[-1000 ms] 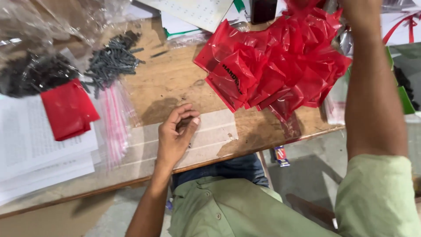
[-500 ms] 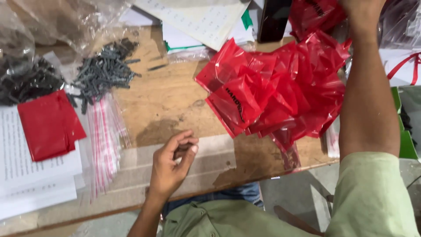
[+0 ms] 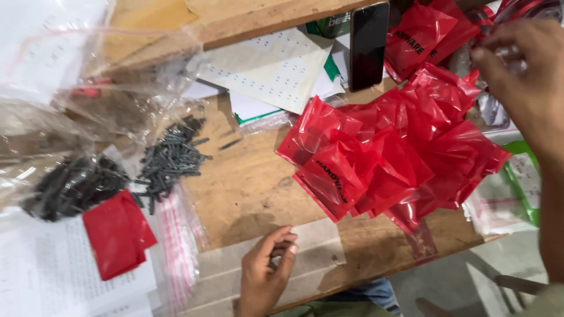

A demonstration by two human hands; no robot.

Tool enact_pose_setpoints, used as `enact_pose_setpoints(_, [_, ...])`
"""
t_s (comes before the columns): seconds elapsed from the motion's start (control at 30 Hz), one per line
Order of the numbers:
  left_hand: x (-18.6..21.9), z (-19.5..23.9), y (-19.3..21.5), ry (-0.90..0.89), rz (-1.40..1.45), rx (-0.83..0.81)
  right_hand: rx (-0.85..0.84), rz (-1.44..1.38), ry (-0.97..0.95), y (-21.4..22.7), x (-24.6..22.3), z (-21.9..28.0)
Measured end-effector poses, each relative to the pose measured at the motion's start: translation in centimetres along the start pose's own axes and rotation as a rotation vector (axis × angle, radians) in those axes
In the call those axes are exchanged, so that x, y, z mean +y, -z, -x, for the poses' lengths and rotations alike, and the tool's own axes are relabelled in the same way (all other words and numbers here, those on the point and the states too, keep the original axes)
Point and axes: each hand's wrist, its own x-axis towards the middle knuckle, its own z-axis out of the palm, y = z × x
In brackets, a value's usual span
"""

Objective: Sorting and placing metal fasteners into red plastic bags.

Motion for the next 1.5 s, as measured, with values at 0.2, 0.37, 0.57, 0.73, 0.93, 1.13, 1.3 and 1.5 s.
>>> enact_pose_setpoints(0.2, [1.0,-0.2,0.4,-0.064,0.013,-0.073,-0.086,0.063,-0.288,3.1,-9.8,1.4])
enact_pose_setpoints(0.37, [1.1,-0.4,0.1,-0.12,-0.048,-0.086,-0.159,-0.101,-0.211,1.5,-7.9,5.1])
enact_pose_setpoints(0.57, [0.7,-0.3,-0.4,-0.053,-0.079,-0.012,-0.201,-0.138,-0.035,-0.4,-11.3,2.8])
enact_pose_setpoints(0.73, [2.0,-0.2,-0.4,-0.076,-0.125,0.013,-0.244,-0.255,0.106,-2.0,-12.3,2.5])
enact_pose_setpoints(0.93, [2.3,-0.1,-0.3,-0.101,-0.166,-0.011,-0.327,-0.302,0.14,-0.4,-14.4,3.7])
enact_pose_setpoints(1.13, [2.7,-0.5,-0.5,-0.123,-0.145,-0.013,-0.325,-0.26,0.15,2.6,-14.5,4.7])
enact_pose_setpoints(1.3, [2.1,1.4,1.0,-0.243,-0.156,0.086,-0.474,-0.223,0.213,3.2,-16.7,5.2])
enact_pose_setpoints(1.5, [0.9,4.4,5.4,-0.409,-0.353,0.331,-0.603,-0.336,0.552,-2.3,-17.3,3.7])
